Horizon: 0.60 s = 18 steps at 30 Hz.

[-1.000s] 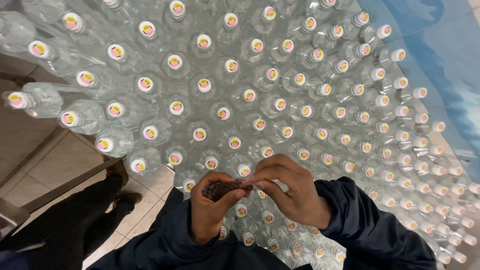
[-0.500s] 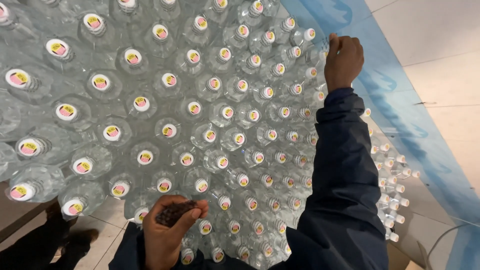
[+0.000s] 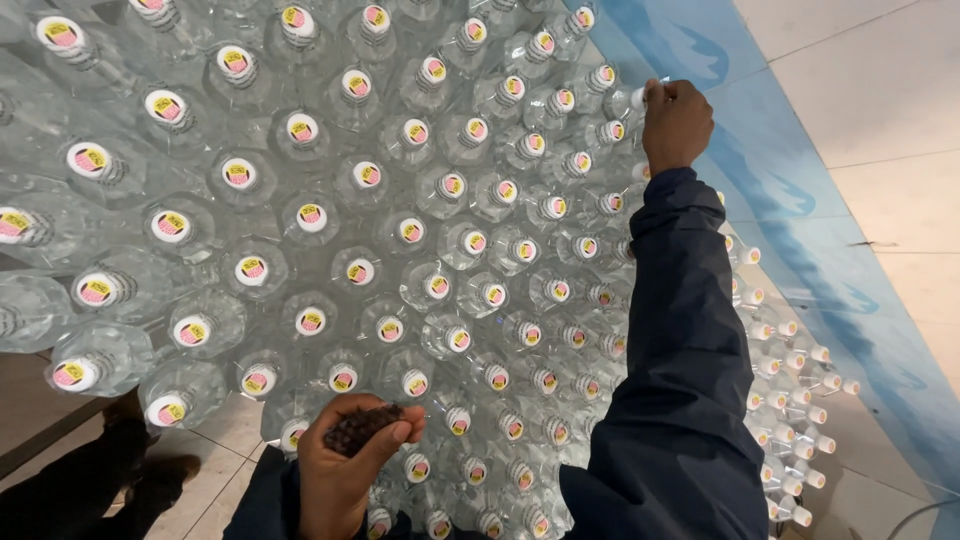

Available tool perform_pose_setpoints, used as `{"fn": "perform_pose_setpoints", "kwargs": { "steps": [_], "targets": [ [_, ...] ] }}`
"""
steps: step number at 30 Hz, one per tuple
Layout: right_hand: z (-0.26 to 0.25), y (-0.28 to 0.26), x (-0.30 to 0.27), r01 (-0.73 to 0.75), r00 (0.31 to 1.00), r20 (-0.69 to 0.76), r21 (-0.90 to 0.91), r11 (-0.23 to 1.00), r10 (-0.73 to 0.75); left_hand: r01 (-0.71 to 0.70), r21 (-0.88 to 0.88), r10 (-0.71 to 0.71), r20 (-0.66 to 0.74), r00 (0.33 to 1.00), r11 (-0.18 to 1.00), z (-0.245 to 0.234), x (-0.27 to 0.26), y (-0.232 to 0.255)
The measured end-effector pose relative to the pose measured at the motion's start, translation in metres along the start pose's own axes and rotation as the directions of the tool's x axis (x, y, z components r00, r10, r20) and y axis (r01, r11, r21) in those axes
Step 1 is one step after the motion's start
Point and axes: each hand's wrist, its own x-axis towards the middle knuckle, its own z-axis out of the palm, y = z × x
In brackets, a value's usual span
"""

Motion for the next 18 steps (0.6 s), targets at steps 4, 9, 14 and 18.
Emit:
{"fn": "perform_pose_setpoints", "kwargs": {
  "steps": [4, 9, 14, 18],
  "targets": [
    [-0.01, -0.005, -0.001, -0.151, 0.984, 0.112, 0.09, 0.984, 0.141, 0.038, 0.002, -0.038, 0.002, 0.999, 0.999, 0.001, -0.001, 0.002],
    [-0.027, -0.022, 0.0, -0.134, 0.948, 0.291, -0.009, 0.991, 0.131, 0.017, -0.003, -0.017, 0.018, 1.0, 1.0, -0.003, 0.001, 0.0],
    [-0.016, -0.012, 0.006, -0.1, 0.962, 0.258, 0.02, 0.995, 0.092, -0.014, -0.016, 0.014, -0.01, 1.0, 1.0, -0.001, 0.001, -0.004],
    [-0.011, -0.01, 0.001, 0.027, 0.967, 0.253, -0.008, 1.0, -0.024, 0.032, -0.014, -0.032, -0.004, 0.999, 0.999, -0.002, 0.002, -0.002]
  ]
}}
